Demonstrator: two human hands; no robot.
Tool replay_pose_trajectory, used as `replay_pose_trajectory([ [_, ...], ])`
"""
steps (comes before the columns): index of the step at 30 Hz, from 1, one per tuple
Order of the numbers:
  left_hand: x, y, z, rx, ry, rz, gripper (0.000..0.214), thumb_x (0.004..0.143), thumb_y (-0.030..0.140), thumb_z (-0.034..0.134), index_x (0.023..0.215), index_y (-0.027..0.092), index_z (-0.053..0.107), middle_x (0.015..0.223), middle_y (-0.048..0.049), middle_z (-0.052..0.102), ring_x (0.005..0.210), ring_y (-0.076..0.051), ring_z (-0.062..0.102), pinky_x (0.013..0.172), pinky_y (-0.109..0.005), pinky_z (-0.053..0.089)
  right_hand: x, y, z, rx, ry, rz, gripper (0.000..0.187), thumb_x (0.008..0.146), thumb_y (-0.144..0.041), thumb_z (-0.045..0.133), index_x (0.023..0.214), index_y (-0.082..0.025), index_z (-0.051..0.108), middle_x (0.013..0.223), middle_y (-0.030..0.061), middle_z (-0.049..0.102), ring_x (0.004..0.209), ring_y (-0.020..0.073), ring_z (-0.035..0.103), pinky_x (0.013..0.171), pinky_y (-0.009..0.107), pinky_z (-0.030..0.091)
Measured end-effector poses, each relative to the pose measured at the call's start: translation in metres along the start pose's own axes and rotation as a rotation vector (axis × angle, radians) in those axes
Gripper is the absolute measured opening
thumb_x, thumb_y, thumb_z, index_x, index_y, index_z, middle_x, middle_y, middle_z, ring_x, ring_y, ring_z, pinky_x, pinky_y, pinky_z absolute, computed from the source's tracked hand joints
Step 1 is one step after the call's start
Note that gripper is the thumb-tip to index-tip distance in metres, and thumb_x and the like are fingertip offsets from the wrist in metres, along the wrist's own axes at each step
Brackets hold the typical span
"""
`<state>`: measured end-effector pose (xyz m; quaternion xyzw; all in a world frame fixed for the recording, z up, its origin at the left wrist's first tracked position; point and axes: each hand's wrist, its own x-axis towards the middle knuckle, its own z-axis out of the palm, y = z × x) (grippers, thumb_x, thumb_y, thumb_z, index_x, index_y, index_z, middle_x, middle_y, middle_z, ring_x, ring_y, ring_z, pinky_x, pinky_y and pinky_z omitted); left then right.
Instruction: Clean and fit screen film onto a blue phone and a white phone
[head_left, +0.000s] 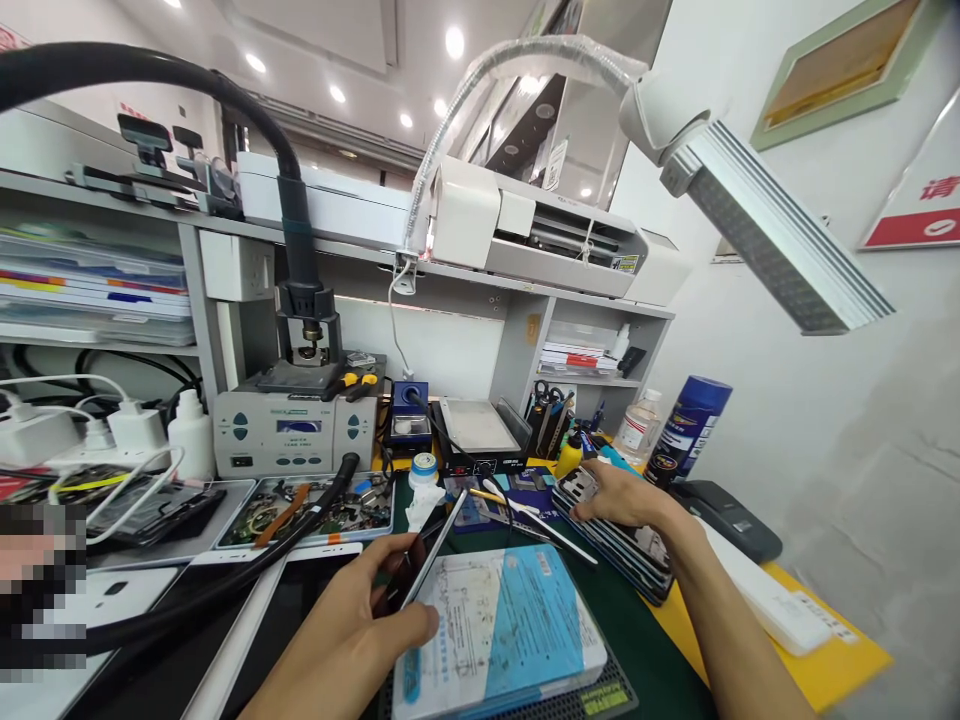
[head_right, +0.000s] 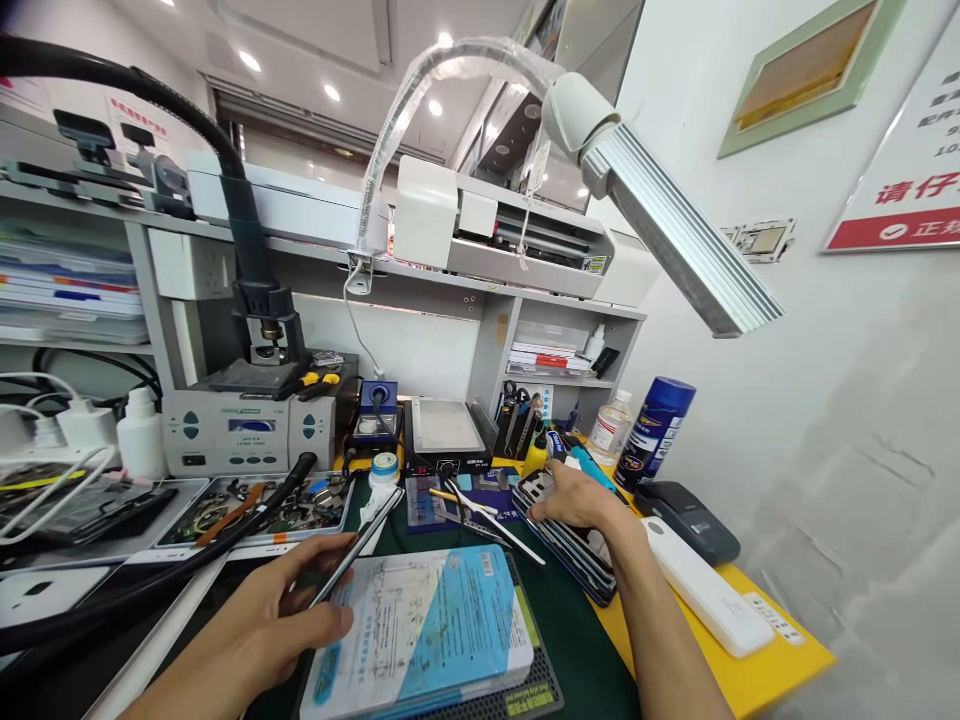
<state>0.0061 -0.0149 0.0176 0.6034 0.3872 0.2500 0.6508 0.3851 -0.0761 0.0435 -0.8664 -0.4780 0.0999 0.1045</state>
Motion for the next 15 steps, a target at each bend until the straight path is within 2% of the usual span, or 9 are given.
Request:
replay_pose_trajectory([
  [6,0.000,0.000,0.002,-0.033,0.030,0.016,0.064,0.061,0.033,0.070,0.123,0.020,0.056,0.105,-0.0056,0.065,0.088,-0.026,0.066,0.071,-0.030,0.048,-0.005,-0.004,-0.002,-0.011,0.027,-0.003,0.035,0.100,-0.031,0.067,0.132,-0.019,0.062,0.136,0.0108,0.063,0.114,0.0282,0.067,0.095,0.050,0.057],
  [10,0.002,0.001,0.003,-0.060,0.040,0.013,0.061,0.059,0.032,0.070,0.118,0.020,0.058,0.102,-0.0044,0.063,0.084,-0.024,0.065,0.070,-0.029,0.048,-0.011,-0.010,-0.006,0.016,0.089,-0.015,0.034,0.100,-0.031,0.067,0.131,-0.018,0.063,0.133,0.0106,0.065,0.112,0.0273,0.068,0.094,0.049,0.058],
  [12,0.003,0.001,0.003,-0.078,0.034,-0.001,0.063,0.057,0.031,0.071,0.118,0.019,0.059,0.101,-0.0048,0.063,0.084,-0.024,0.065,0.070,-0.029,0.048,-0.013,-0.015,-0.008,0.031,0.169,-0.020,0.032,0.100,-0.032,0.066,0.128,-0.018,0.064,0.130,0.0099,0.067,0.109,0.0264,0.069,0.092,0.048,0.058],
  [15,0.003,0.001,0.001,-0.086,0.026,-0.022,0.064,0.058,0.029,0.070,0.120,0.017,0.060,0.101,-0.0055,0.064,0.084,-0.023,0.063,0.071,-0.028,0.047,-0.016,-0.026,-0.012,0.065,0.378,-0.033,0.031,0.100,-0.035,0.066,0.126,-0.018,0.065,0.127,0.0096,0.068,0.107,0.0263,0.069,0.092,0.048,0.058],
])
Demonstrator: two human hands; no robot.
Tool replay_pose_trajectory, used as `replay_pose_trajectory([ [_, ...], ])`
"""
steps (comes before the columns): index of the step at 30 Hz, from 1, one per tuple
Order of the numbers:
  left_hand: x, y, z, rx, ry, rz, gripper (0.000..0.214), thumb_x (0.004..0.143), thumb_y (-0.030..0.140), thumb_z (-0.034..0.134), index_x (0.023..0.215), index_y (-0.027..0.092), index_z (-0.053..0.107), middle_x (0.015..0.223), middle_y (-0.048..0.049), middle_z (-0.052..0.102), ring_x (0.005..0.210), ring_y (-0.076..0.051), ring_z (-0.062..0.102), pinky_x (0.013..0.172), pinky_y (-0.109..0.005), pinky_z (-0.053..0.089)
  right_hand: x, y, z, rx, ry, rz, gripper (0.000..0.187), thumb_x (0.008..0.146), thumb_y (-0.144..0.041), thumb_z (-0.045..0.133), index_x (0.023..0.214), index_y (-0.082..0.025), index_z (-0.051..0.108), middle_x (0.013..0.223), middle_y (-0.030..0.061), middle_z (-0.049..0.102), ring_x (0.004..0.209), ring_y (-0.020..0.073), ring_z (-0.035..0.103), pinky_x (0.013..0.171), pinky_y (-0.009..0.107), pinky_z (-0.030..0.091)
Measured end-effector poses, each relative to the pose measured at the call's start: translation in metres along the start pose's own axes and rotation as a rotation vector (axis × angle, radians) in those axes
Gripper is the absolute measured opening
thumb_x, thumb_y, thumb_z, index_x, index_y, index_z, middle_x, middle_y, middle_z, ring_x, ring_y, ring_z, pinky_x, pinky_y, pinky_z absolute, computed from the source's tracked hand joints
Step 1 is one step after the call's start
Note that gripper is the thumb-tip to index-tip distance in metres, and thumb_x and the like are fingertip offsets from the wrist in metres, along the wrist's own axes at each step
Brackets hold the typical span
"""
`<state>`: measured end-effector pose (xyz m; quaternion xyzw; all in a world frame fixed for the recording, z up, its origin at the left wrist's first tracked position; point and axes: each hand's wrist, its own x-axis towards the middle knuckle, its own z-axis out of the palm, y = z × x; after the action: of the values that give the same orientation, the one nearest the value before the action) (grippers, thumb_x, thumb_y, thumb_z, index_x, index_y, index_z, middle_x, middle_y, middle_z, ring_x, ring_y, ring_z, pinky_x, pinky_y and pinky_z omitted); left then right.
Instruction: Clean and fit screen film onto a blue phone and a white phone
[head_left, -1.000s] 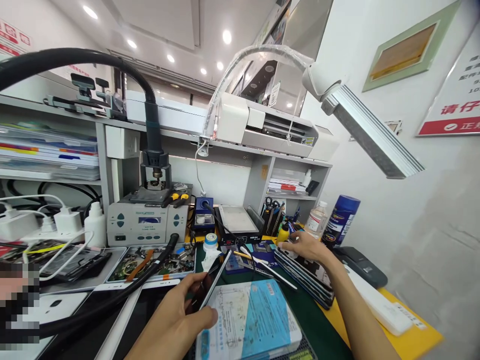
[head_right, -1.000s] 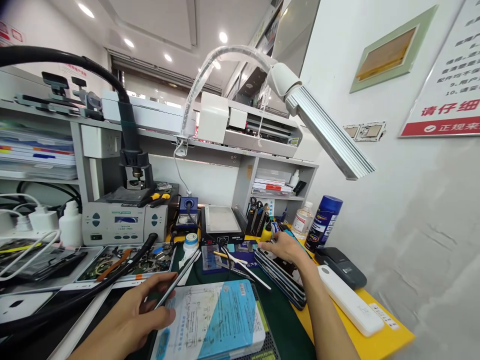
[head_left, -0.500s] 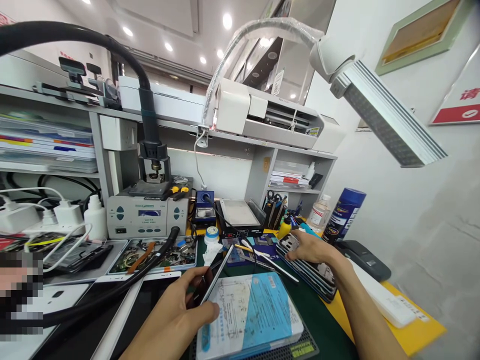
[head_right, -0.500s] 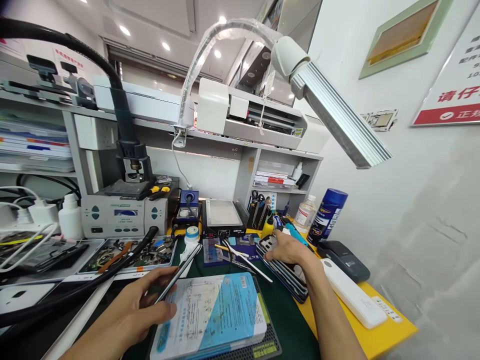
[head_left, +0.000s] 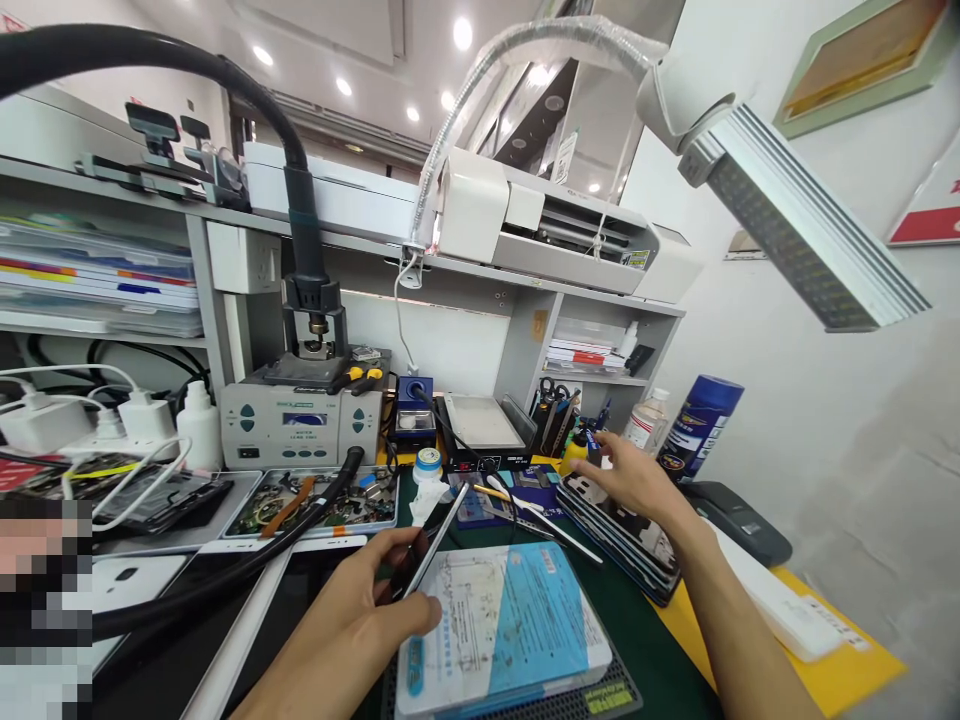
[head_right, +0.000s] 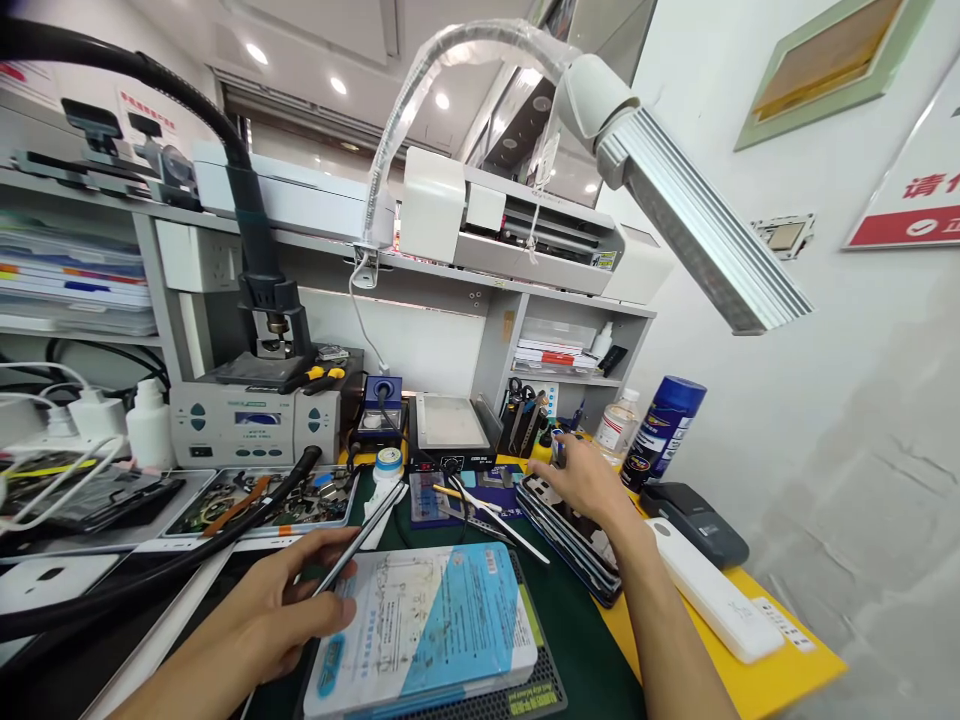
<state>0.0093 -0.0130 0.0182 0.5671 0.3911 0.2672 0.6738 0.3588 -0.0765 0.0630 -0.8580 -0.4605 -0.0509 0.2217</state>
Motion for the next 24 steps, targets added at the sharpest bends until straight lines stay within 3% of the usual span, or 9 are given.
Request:
replay_pose_trajectory([
  [5,-0.003,-0.001,-0.004,0.012,-0.014,-0.027,0.063,0.066,0.030,0.072,0.126,0.020,0.058,0.108,-0.0057,0.065,0.064,-0.014,0.053,0.049,-0.023,0.033,-0.008,-0.027,0.008,0.194,0.331,-0.077,0.023,0.102,-0.035,0.062,0.111,-0.015,0.069,0.106,0.0051,0.073,0.089,0.0206,0.072,0.079,0.039,0.061],
  [8,0.000,-0.003,-0.006,-0.058,-0.057,-0.052,0.069,0.068,0.037,0.080,0.130,0.019,0.055,0.078,0.0007,0.061,0.050,-0.009,0.035,0.043,-0.019,0.023,-0.022,-0.048,0.021,0.341,0.413,-0.214,0.023,0.103,-0.035,0.062,0.098,-0.014,0.069,0.086,0.0001,0.071,0.068,0.0142,0.068,0.063,0.029,0.059],
  [11,0.005,-0.004,-0.006,-0.154,-0.124,-0.062,0.067,0.068,0.053,0.085,0.118,0.017,0.059,0.051,0.0089,0.042,0.043,-0.008,0.028,0.039,-0.017,0.020,-0.043,-0.072,0.033,0.438,0.497,-0.404,0.027,0.104,-0.033,0.060,0.085,-0.014,0.065,0.069,-0.0050,0.062,0.054,0.0101,0.059,0.053,0.024,0.052],
  [16,0.003,0.002,-0.004,-0.257,-0.118,-0.069,0.047,0.073,0.059,0.081,0.077,0.017,0.062,0.046,0.0057,0.043,0.036,-0.005,0.026,0.037,-0.017,0.021,-0.089,-0.109,0.045,0.465,0.501,-0.854,0.034,0.097,-0.019,0.054,0.063,-0.018,0.055,0.054,-0.0052,0.049,0.047,0.0102,0.045,0.048,0.025,0.035],
  [20,-0.004,0.001,-0.005,-0.266,-0.073,-0.041,0.050,0.069,0.060,0.085,0.079,0.015,0.067,0.053,0.0041,0.046,0.042,-0.006,0.032,0.041,-0.017,0.031,-0.114,-0.129,0.055,0.406,0.484,-1.162,0.030,0.083,-0.018,0.054,0.053,-0.020,0.053,0.047,-0.0034,0.048,0.044,0.0121,0.038,0.044,0.030,0.025],
  [24,-0.002,-0.004,-0.006,-0.272,-0.033,-0.068,0.051,0.067,0.065,0.084,0.076,0.017,0.068,0.053,0.0036,0.047,0.043,-0.009,0.036,0.040,-0.019,0.038,-0.117,-0.142,0.061,0.385,0.519,-1.372,0.038,0.085,-0.021,0.049,0.047,-0.020,0.053,0.043,-0.0040,0.046,0.042,0.0116,0.034,0.041,0.029,0.023],
])
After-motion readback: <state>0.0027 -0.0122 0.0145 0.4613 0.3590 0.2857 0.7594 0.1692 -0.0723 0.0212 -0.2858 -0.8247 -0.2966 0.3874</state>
